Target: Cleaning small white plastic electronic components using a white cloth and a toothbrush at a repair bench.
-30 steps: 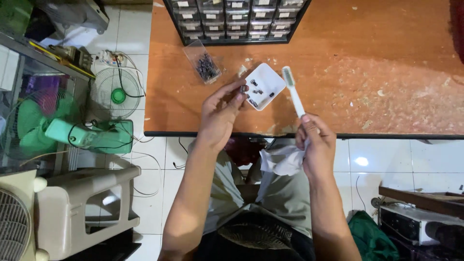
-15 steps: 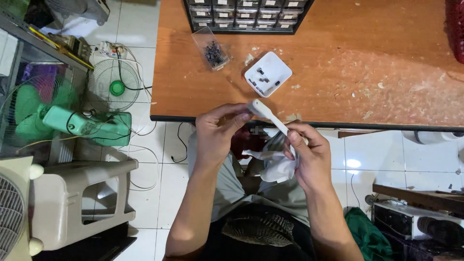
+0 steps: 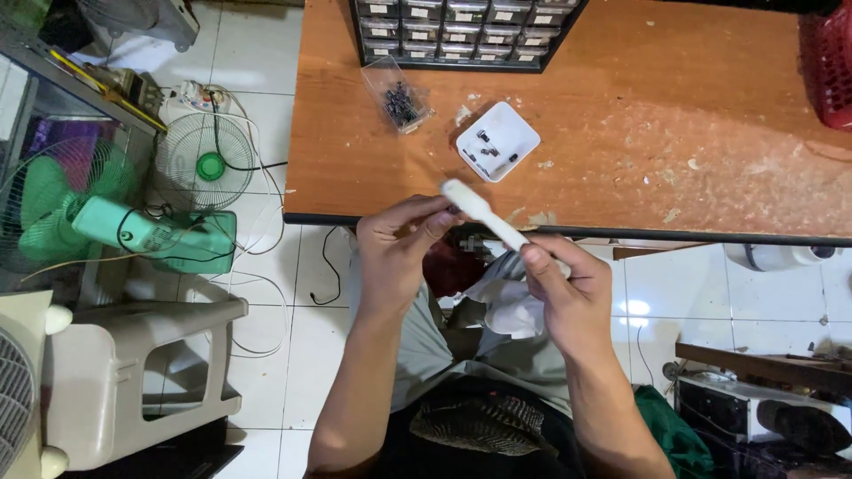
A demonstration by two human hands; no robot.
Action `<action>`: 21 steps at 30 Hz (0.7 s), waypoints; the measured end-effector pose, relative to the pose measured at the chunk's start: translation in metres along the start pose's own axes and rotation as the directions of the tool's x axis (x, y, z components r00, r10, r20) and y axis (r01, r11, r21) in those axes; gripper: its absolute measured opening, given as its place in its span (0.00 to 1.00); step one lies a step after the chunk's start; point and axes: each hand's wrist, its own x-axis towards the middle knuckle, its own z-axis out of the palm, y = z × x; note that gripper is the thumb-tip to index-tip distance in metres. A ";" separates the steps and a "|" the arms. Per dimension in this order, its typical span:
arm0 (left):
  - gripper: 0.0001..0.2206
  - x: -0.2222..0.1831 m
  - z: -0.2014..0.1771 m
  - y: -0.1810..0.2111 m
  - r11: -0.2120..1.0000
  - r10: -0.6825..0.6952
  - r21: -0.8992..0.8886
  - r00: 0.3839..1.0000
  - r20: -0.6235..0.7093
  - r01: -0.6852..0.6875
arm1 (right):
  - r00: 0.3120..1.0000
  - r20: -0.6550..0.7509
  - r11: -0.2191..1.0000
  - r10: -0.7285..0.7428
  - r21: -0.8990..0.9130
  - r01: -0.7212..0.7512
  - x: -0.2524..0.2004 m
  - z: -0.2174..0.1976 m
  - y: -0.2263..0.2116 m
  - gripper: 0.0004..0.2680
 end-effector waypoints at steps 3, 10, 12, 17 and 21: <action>0.06 0.004 -0.004 0.000 1.000 -0.022 -0.015 0.999 -0.045 0.021 | 0.999 0.018 0.999 0.047 -0.016 -0.047 0.001 0.005 0.001 0.05; 0.07 0.017 -0.022 -0.001 0.997 -0.039 -0.069 0.997 -0.073 0.034 | 0.986 -0.040 0.980 0.162 0.121 -0.156 0.010 0.006 0.004 0.06; 0.07 0.018 -0.018 0.004 0.999 -0.032 -0.026 0.999 -0.029 0.031 | 0.993 0.011 0.990 0.122 0.077 -0.122 0.016 0.014 -0.005 0.04; 0.07 0.021 -0.029 -0.006 0.997 -0.005 -0.080 0.998 -0.061 0.000 | 0.989 0.030 0.987 0.142 0.070 -0.144 0.016 0.007 0.006 0.06; 0.07 0.022 -0.015 0.005 0.999 -0.016 -0.037 0.999 -0.040 0.014 | 0.992 -0.003 0.985 0.126 0.118 -0.125 0.017 0.010 0.002 0.06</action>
